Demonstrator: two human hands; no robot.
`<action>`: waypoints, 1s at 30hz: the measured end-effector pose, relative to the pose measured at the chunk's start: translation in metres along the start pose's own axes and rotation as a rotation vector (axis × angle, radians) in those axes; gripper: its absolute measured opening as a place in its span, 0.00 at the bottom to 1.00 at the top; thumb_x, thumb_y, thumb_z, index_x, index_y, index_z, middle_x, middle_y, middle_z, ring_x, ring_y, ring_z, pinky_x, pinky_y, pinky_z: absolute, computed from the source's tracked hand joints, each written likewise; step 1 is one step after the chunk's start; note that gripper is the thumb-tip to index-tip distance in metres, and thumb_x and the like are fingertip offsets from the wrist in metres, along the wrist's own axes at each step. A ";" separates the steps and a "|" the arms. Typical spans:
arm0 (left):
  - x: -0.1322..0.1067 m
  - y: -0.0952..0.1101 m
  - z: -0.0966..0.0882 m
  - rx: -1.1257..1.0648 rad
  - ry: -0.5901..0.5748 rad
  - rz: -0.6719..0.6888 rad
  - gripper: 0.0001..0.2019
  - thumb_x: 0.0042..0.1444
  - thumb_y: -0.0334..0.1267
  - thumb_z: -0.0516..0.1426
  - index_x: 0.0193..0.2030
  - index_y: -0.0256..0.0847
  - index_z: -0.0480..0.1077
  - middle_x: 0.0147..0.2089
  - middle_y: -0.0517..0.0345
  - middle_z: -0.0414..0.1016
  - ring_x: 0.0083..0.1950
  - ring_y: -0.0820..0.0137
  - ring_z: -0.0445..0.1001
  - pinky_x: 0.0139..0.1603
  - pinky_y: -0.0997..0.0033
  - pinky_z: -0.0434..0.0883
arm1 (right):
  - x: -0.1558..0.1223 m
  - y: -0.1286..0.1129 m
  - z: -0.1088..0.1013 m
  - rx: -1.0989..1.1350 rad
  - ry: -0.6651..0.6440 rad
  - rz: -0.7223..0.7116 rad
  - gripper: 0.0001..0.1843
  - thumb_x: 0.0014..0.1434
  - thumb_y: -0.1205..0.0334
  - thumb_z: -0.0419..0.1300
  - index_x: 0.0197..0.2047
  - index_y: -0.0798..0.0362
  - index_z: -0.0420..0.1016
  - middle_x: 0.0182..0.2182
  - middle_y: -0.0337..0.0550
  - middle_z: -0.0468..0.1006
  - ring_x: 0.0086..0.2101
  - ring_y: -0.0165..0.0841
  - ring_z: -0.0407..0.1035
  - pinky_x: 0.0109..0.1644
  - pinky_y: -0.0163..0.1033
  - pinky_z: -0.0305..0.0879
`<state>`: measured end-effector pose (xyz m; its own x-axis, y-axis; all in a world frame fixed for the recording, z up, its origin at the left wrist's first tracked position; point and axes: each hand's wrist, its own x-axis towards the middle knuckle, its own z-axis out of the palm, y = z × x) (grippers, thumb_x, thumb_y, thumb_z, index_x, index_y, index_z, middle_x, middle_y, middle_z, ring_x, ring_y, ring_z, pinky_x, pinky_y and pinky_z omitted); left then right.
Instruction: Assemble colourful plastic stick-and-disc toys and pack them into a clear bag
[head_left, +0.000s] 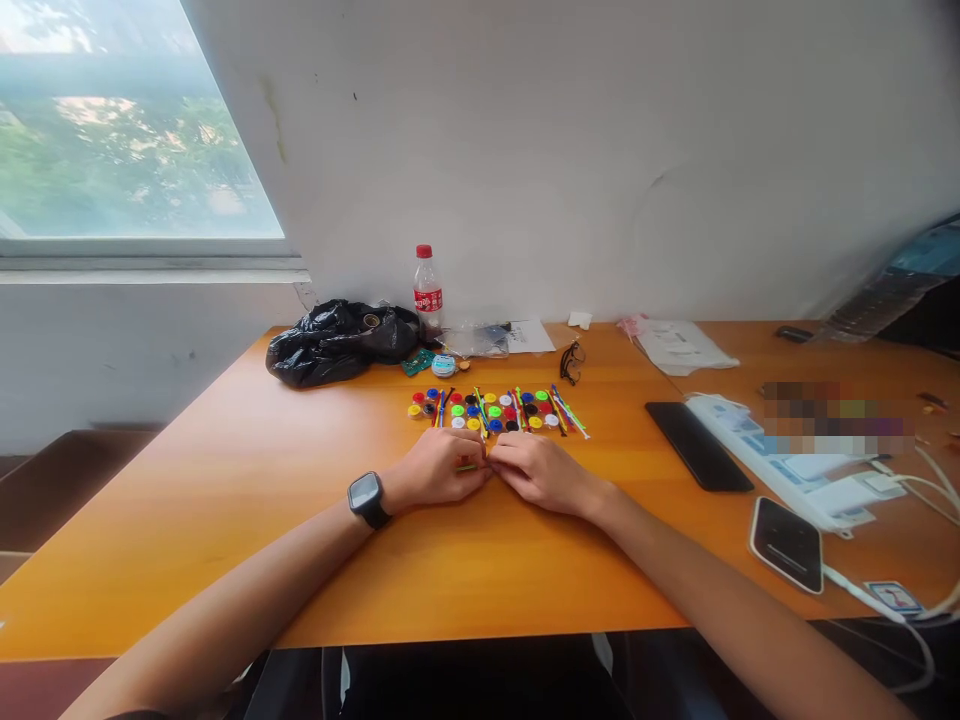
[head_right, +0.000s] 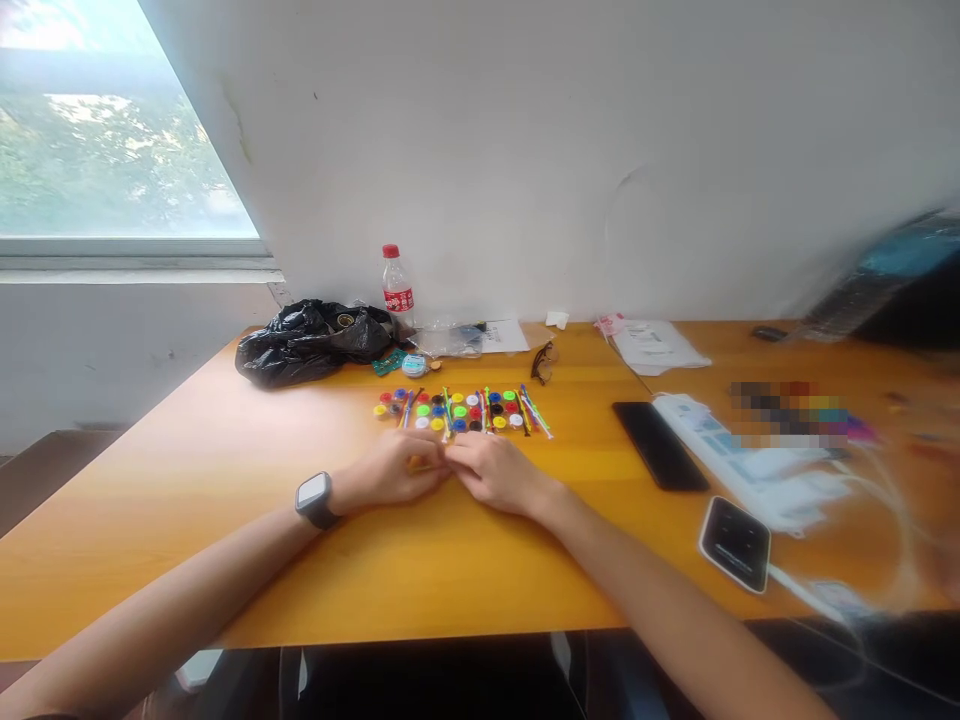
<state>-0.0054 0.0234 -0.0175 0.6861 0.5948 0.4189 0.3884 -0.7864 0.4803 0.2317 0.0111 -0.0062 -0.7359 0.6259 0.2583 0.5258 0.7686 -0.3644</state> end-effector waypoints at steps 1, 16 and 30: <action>0.000 0.000 0.000 0.009 -0.003 -0.002 0.11 0.65 0.37 0.61 0.29 0.42 0.72 0.35 0.57 0.78 0.37 0.69 0.75 0.38 0.71 0.69 | 0.000 0.000 0.000 -0.004 -0.001 0.000 0.11 0.72 0.71 0.55 0.37 0.52 0.73 0.36 0.44 0.75 0.37 0.36 0.66 0.41 0.39 0.59; -0.001 0.007 -0.010 0.020 0.180 0.054 0.08 0.64 0.42 0.62 0.43 0.43 0.69 0.48 0.49 0.77 0.48 0.61 0.74 0.53 0.60 0.72 | 0.000 -0.002 -0.008 0.087 0.206 0.080 0.10 0.74 0.59 0.57 0.49 0.52 0.80 0.45 0.51 0.84 0.46 0.42 0.76 0.53 0.45 0.68; -0.001 0.010 -0.016 -0.004 0.315 -0.012 0.08 0.72 0.41 0.54 0.47 0.42 0.72 0.50 0.47 0.75 0.52 0.59 0.72 0.57 0.54 0.70 | -0.001 0.006 -0.021 0.477 0.388 0.427 0.30 0.70 0.35 0.54 0.36 0.54 0.81 0.22 0.38 0.67 0.23 0.30 0.56 0.27 0.37 0.51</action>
<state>-0.0121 0.0175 -0.0006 0.4569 0.6273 0.6307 0.3930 -0.7784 0.4895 0.2446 0.0177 0.0104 -0.2599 0.9265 0.2721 0.4249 0.3628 -0.8294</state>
